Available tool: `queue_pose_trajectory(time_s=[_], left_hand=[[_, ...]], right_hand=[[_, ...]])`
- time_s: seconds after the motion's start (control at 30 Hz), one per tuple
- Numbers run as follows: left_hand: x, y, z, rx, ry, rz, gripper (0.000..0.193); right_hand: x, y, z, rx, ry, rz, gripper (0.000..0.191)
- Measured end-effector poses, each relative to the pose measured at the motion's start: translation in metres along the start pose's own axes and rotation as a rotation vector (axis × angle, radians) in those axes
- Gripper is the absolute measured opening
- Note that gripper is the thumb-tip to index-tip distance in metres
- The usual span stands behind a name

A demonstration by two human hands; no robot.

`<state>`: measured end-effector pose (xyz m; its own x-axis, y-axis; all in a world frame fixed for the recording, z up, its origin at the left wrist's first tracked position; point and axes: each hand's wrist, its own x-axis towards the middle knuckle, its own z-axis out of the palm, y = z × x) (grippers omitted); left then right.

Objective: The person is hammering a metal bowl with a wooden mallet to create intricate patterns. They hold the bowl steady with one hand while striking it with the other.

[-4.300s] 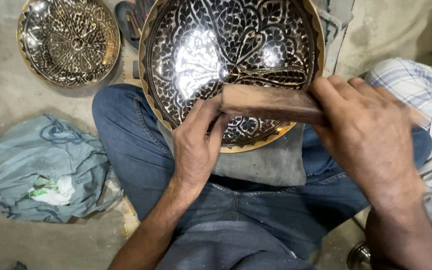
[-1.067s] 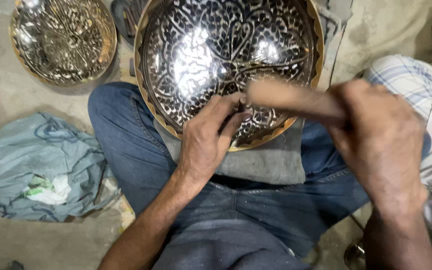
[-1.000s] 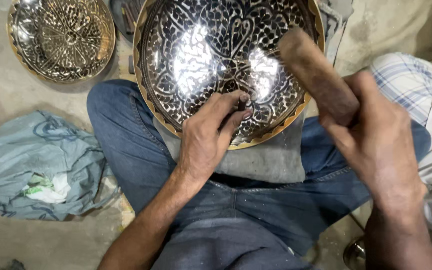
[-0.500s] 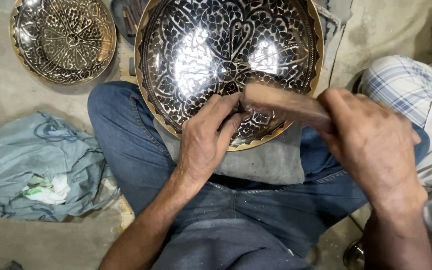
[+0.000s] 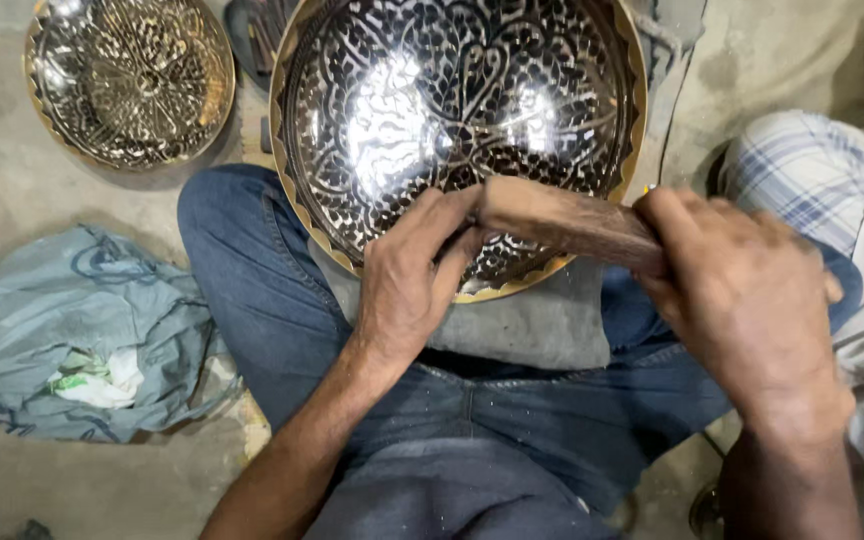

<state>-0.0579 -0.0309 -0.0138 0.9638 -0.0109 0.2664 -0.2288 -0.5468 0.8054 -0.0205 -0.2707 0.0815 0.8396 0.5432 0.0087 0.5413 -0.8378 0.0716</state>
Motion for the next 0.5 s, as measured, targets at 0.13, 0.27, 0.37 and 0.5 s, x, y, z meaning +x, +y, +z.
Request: queue_pose_trajectory(time_s=[0.13,0.27,0.37,0.5], left_hand=[[0.001,0.005,-0.003,-0.032,-0.023,-0.084,0.032],[0.003,0.009,-0.006,0.003,0.011,-0.05,0.032],[0.003,0.011,-0.006,-0.02,0.007,-0.066,0.033],[0.004,0.008,-0.006,0.002,0.01,0.006,0.032]], right_hand=[[-0.004,0.002,0.007,0.457,0.076,0.171,0.031],[0.0,0.009,0.011,0.213,0.11,0.045,0.031],[-0.001,0.009,0.013,0.502,0.116,0.198,0.039],[-0.003,0.008,0.016,0.152,-0.036,0.083,0.03]])
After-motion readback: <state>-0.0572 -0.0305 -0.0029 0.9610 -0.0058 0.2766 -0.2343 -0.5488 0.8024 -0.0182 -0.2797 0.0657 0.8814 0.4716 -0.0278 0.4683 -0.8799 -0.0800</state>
